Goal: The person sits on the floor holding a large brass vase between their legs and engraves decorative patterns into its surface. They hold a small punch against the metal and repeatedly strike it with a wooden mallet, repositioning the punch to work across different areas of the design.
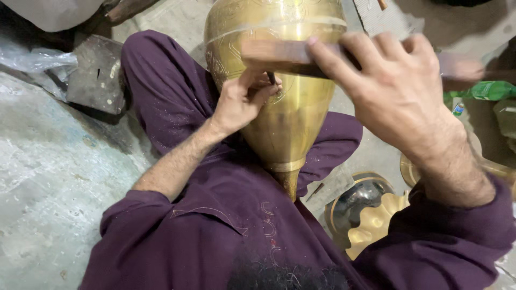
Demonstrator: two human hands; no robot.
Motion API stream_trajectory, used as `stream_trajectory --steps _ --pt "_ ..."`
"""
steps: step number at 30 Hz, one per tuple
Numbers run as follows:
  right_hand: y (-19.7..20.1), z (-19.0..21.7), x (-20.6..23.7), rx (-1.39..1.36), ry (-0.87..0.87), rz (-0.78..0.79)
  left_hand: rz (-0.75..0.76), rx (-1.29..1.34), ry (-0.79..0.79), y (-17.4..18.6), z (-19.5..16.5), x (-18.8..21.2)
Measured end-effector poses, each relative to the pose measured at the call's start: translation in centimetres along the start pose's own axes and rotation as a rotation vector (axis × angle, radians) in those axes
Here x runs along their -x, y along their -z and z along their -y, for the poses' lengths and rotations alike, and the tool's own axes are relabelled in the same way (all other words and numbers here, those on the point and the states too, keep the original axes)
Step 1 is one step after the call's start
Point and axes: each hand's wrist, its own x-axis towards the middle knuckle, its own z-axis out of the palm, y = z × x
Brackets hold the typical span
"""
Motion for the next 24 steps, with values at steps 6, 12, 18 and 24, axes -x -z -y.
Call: stream_trajectory --steps 6,12,18,24 --pt "2.8 0.7 -2.9 0.041 0.068 0.042 -0.257 0.066 -0.032 -2.4 -0.3 1.6" --pt "4.8 2.1 -5.1 0.240 0.181 0.108 -0.413 0.147 0.019 -3.8 0.1 2.9" --pt "4.7 2.9 -4.7 0.280 0.250 0.105 -0.478 -0.050 0.000 -3.5 0.3 2.9" --pt "1.1 0.7 -1.9 0.157 0.021 0.058 -0.435 0.307 -0.059 -1.4 0.2 1.6"
